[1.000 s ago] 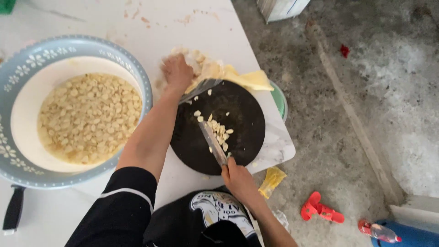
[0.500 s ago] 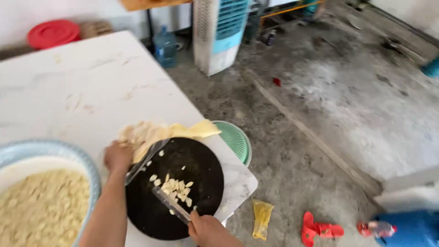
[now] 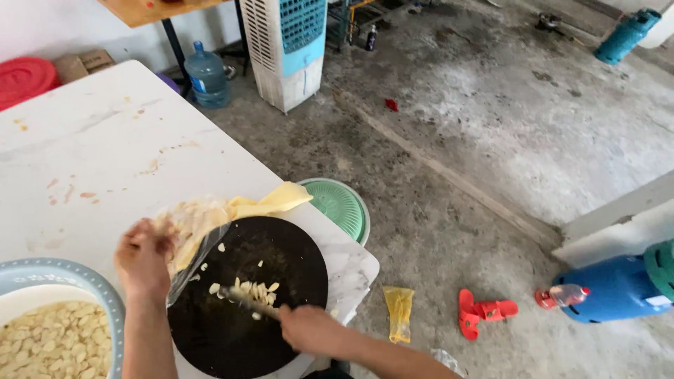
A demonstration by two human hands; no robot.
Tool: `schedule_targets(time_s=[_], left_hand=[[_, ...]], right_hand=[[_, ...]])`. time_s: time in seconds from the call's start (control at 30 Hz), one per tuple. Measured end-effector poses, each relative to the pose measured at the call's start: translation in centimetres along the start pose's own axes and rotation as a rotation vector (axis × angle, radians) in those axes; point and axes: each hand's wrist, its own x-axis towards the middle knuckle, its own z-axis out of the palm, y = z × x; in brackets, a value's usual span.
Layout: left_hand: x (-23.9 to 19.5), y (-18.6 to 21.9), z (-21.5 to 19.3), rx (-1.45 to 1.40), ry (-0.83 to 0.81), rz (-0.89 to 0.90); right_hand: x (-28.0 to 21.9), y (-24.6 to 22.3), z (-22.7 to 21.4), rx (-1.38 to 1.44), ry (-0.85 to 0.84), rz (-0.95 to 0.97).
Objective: The person is slicing garlic cloves with a cleaver on a cutting board and washing them in a bowl.
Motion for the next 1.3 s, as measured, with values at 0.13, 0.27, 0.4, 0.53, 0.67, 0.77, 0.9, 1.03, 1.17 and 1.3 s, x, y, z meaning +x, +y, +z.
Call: schedule_targets(time_s=[0.13, 0.27, 0.4, 0.53, 0.67, 0.77, 0.9, 1.03, 1.17, 1.3], left_hand=[[-9.3, 4.6, 3.4, 0.736, -0.083, -0.308], [-16.1, 0.9, 0.7, 0.698, -0.365, -0.012], [-20.5, 3.3, 1.7, 0.8, -0.306, 0.277], [-21.9, 6.7, 2.5, 0.826, -0.281, 0.316], [-21.7, 6.8, 2.8, 0.773, -0.323, 0.36], [-21.5, 6.2, 2.6, 0.758, -0.353, 0.4], [-21.5, 6.2, 2.9, 0.816, -0.371, 0.457], [-22.2, 6.4, 2.5, 0.836, -0.387, 0.508], [-23.2, 6.9, 1.9, 0.837, -0.391, 0.419], [-23.6, 6.9, 1.5, 0.809, -0.386, 0.49]], right_hand=[[0.4, 2.0, -0.1, 0.048, 0.101, -0.003], [1.1, 3.8, 2.5, 0.035, 0.161, 0.034], [0.1, 3.0, 2.7, -0.056, 0.13, 0.056], [-3.0, -3.6, -1.5, -0.186, 0.184, -0.004], [-2.6, -4.3, -1.6, -0.286, 0.257, -0.059], [-2.5, -5.3, -2.1, -0.348, 0.263, -0.064], [-2.3, -6.4, -2.2, -0.462, 0.293, -0.106], [-1.6, -5.2, -0.8, -0.508, 0.236, -0.062], [-2.0, -5.0, 0.6, -0.488, 0.214, -0.055], [-2.4, -5.8, -0.5, -0.529, 0.157, -0.067]])
